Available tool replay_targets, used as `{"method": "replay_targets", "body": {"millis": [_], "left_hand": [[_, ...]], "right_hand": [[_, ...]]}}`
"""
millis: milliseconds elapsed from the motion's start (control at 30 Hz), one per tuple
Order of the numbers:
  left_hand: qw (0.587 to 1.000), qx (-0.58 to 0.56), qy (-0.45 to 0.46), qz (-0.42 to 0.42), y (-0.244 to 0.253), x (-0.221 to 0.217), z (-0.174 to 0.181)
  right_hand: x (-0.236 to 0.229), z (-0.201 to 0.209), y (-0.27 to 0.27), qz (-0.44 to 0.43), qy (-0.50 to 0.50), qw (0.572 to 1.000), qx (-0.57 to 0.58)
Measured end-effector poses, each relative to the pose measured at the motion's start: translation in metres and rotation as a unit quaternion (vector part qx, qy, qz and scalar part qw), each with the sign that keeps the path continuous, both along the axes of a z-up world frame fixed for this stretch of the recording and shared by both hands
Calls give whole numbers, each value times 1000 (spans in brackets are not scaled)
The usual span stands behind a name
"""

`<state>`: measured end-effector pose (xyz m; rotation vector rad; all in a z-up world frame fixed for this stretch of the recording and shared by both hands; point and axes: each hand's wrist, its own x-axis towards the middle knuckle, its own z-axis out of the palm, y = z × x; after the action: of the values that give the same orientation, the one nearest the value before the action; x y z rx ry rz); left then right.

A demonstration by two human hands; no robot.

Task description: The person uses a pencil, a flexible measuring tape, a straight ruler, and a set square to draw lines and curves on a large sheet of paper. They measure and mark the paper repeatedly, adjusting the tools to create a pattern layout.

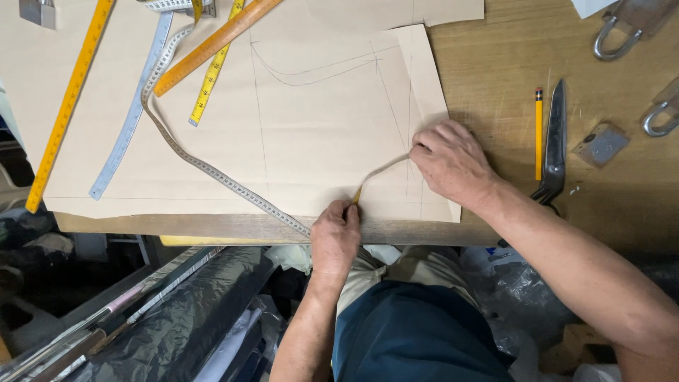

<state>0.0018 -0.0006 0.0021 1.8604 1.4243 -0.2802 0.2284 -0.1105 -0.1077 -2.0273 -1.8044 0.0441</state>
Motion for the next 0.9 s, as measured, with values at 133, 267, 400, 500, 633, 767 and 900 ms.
{"method": "replay_targets", "body": {"millis": [133, 267, 400, 500, 633, 767, 900], "left_hand": [[1000, 14, -1, -9, -2, -5, -10], [998, 51, 1, -37, -5, -8, -18], [989, 127, 1, -73, -12, -13, -32], [979, 183, -24, -81, -15, -19, -45], [972, 201, -59, -107, -16, -24, -59], [962, 237, -31, -128, -18, -27, -66], [970, 218, -15, -110, -17, -24, -56]], "right_hand": [[0, 4, 1, 3, -5, 1000, -7], [0, 7, 2, 8, 2, 1000, -5], [0, 10, 3, 12, 1, 1000, 1], [0, 3, 2, 15, -11, 1000, 12], [-1, 17, -1, -3, 6, 1000, -20], [14, 40, -16, -59, 5, 998, -29], [45, 96, -44, -303, 71, 876, -369]]}}
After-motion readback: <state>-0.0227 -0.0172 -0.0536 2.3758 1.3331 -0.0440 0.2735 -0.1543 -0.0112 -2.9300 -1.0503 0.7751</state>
